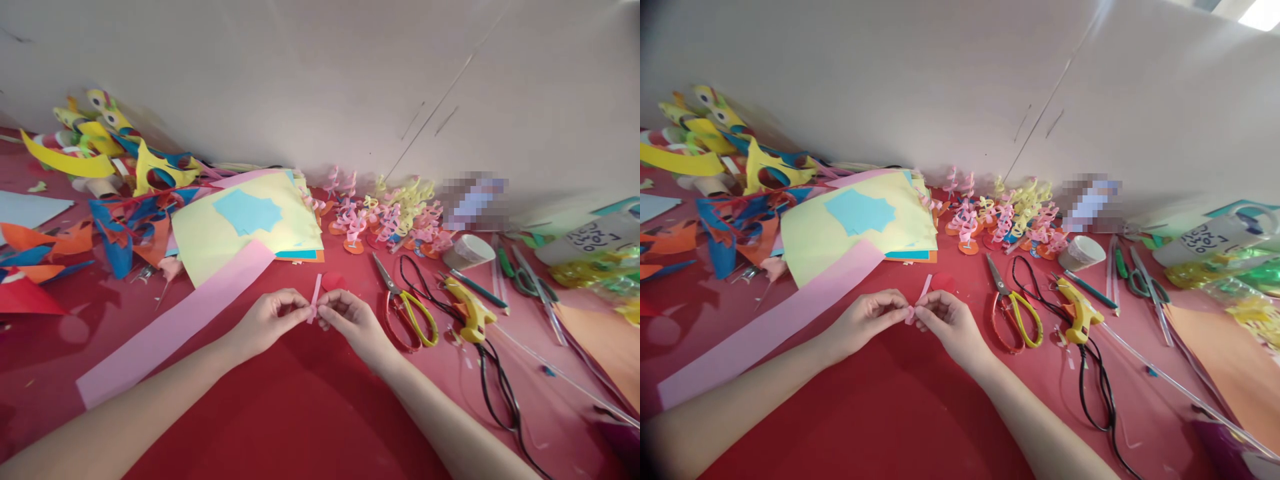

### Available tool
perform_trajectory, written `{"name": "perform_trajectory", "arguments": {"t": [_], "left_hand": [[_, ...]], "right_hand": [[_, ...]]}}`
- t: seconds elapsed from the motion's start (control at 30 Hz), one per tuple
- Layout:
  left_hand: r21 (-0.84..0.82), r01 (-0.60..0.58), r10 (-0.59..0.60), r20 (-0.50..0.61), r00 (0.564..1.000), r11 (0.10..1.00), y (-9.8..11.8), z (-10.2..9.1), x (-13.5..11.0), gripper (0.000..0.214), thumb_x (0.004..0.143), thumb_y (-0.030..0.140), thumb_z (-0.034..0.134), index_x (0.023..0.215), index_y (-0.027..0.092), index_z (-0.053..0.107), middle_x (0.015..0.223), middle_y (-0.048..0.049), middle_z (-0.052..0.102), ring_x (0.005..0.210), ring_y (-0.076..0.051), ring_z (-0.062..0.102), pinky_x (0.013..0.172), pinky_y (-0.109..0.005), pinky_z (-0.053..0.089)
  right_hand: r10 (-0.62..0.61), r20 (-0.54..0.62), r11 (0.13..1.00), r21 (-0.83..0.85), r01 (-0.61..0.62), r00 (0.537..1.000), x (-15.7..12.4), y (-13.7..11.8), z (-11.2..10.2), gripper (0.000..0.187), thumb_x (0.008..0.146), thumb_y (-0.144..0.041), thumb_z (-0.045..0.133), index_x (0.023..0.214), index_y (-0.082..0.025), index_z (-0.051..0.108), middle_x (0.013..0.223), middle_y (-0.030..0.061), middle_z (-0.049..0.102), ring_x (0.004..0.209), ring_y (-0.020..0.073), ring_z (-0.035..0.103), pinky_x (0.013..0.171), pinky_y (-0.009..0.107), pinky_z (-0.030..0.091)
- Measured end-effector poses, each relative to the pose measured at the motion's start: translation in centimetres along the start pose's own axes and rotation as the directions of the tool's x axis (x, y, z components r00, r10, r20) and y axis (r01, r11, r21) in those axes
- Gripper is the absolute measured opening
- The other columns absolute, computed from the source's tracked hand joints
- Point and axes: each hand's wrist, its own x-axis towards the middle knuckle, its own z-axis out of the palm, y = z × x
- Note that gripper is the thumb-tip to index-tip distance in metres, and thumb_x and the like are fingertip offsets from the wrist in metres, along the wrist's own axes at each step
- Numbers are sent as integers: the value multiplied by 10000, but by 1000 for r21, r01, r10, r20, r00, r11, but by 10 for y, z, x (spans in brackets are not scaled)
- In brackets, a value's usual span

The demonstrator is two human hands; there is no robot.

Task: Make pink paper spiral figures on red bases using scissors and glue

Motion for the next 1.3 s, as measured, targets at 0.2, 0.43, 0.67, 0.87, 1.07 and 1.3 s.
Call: {"name": "perform_trajectory", "arguments": {"t": [0.2,0.43,0.67,0.87,1.07,1.3], "left_hand": [[-153,34,-37,-15,999,988,4,-2,1,235,824,355,549,677,191,629,690,18,562,710,-142,505,706,-275,387],[-210,52,-55,-5,998,976,2,-1,0,202,788,353,608,670,192,636,692,22,556,713,-140,506,711,-272,383],[-169,52,-54,-7,999,984,1,-1,0,203,774,365,619,671,196,659,701,5,591,734,-159,535,732,-296,404],[-148,28,-27,10,1000,989,1,-1,0,208,782,369,618,669,203,672,726,-4,624,757,-167,563,757,-308,422],[-147,15,-13,15,1000,989,-1,-2,-1,199,791,363,616,692,200,673,738,-4,617,750,-159,557,739,-298,421],[-145,-13,15,15,1000,989,2,-2,-1,209,804,341,607,665,196,664,704,3,606,716,-145,533,715,-285,412]], "right_hand": [[-385,50,838,-399,372,921,-5,4,1,143,819,-110,560,913,-217,553,830,8,629,749,115,610,711,251,516],[-623,330,334,-708,623,709,-7,2,-7,232,872,-76,533,1043,-216,601,902,57,652,775,139,605,683,265,508],[-606,460,158,-729,666,648,-10,-5,-13,220,882,-93,529,1064,-177,619,926,69,684,811,156,626,682,277,505],[-594,480,159,-717,679,646,-12,-7,-13,229,897,-100,499,1071,-200,609,926,65,691,823,158,639,689,274,513],[-620,407,267,-694,668,671,-11,-4,-12,255,879,-85,521,1078,-226,597,907,56,671,795,142,626,700,261,514],[-643,338,354,-665,658,687,-9,2,-10,245,857,-83,557,1041,-231,621,893,45,662,770,131,620,699,247,518]]}}
